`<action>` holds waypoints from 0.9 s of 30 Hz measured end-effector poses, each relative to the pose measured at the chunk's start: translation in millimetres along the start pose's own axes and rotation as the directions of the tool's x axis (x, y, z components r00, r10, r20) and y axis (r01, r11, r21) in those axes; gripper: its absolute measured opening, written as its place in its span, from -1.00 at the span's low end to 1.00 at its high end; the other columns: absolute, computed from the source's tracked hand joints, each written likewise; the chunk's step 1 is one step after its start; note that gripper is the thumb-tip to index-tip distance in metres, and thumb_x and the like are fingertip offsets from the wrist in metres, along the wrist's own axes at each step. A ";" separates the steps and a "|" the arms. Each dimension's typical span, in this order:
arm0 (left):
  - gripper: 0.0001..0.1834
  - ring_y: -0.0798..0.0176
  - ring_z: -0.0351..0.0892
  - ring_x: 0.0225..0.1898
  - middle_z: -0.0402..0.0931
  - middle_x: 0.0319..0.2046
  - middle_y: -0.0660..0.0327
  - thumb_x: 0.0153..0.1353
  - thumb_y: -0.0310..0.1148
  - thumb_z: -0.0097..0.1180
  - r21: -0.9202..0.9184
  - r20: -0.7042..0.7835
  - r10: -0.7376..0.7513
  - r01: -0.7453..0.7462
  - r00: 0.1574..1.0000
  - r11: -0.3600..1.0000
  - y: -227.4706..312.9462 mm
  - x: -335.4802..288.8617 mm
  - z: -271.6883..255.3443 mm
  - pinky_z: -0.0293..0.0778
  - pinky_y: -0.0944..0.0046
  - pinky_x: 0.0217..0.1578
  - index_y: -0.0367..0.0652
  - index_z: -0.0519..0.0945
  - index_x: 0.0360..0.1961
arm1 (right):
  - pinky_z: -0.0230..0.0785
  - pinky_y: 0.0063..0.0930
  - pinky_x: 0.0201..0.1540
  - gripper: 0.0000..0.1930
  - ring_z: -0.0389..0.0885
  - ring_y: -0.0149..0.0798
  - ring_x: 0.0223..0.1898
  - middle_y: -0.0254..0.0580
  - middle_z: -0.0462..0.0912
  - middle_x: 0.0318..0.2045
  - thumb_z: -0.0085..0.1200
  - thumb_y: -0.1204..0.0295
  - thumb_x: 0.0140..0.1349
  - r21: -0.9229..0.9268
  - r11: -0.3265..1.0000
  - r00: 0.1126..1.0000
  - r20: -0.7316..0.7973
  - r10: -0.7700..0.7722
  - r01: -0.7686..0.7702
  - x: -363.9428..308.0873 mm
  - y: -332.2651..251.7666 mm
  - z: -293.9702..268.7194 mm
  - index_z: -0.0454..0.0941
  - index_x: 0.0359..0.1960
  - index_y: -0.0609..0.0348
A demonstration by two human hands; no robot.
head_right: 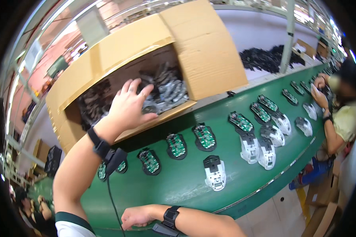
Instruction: The person assembles small electronic devices by hand at a factory workstation. They pick up white plastic housings and black internal components, snap them together, and place the finished units on a green table. The person also handles small plastic bags containing parts, opening them and placing the contents on the table.
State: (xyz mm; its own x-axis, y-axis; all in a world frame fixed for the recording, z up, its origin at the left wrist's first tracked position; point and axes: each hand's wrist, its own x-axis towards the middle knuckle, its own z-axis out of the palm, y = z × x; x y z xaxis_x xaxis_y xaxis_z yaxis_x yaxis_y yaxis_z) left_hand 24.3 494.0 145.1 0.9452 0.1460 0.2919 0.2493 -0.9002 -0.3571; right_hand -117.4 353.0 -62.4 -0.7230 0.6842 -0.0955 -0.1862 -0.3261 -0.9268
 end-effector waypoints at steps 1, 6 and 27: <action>-0.04 -0.34 0.20 0.42 0.23 0.39 -0.22 0.04 0.16 0.42 -0.019 0.036 -0.026 0.027 0.999 0.999 10.1 24.4 19.2 0.29 -0.24 0.33 0.00 0.35 0.41 | 0.04 -0.45 -0.69 -0.64 0.20 -0.50 -0.75 -0.48 0.29 -0.74 0.25 0.11 0.23 0.013 1.000 1.000 -0.022 0.020 -0.019 6.7 5.0 0.2 0.53 -0.53 0.12; 0.08 -0.43 0.08 0.48 0.11 0.47 -0.26 -0.01 0.24 0.40 0.069 0.064 -0.053 0.048 0.997 0.996 48.4 97.9 59.5 0.16 -0.39 0.38 0.04 0.26 0.49 | 0.38 -0.26 -0.36 -0.69 0.54 -0.28 -0.45 -0.28 0.60 -0.57 0.33 0.22 0.20 -0.113 0.991 0.995 -0.062 -0.081 0.073 10.3 2.8 0.6 0.66 -0.47 0.25; -0.68 -0.27 0.59 0.03 0.56 0.08 -0.10 0.19 -0.35 0.16 -0.363 -0.174 0.005 -0.069 0.985 0.929 -4.6 92.6 92.3 0.53 -0.11 0.05 -0.16 0.57 -0.02 | 0.36 -0.18 -0.48 -0.63 0.56 -0.17 -0.54 -0.04 0.62 -0.60 0.20 0.18 0.20 -0.336 0.941 0.998 -0.017 -0.052 0.044 -1.9 -17.6 9.1 0.67 -0.51 0.31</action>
State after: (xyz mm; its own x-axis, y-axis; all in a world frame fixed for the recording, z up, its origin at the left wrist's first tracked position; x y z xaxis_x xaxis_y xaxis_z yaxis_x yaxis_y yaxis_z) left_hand 130.2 549.6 91.9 0.8954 0.0678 0.4401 0.0902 -0.9955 -0.0302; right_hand -118.8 351.5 -42.5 -0.7011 0.7111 -0.0528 0.0164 -0.0579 -0.9982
